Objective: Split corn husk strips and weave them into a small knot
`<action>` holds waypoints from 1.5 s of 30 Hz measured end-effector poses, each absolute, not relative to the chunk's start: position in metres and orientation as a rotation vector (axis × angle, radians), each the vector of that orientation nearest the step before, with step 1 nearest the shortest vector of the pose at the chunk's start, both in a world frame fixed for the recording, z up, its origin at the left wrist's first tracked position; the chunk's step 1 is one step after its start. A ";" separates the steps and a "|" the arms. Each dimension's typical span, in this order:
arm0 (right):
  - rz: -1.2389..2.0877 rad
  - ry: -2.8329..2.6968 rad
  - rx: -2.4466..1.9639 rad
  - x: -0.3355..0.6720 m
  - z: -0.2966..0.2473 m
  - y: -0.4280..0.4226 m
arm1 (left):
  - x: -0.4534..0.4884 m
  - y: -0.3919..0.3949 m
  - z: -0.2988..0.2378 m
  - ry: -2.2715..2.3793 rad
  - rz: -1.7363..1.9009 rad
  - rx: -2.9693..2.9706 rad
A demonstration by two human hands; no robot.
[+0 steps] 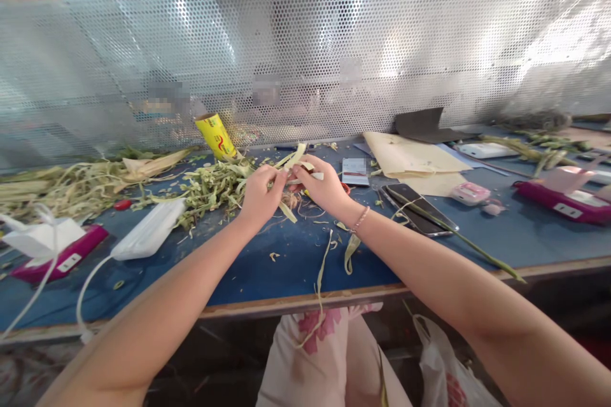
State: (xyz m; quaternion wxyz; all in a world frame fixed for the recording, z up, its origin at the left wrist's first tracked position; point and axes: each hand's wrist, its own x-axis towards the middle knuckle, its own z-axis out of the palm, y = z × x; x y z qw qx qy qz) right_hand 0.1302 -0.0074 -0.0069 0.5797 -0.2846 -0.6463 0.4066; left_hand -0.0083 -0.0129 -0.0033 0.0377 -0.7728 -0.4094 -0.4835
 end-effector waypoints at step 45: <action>0.969 -1.555 -0.665 0.130 -0.006 -0.006 | -0.011 -0.016 0.000 -1.122 -1.585 -2.646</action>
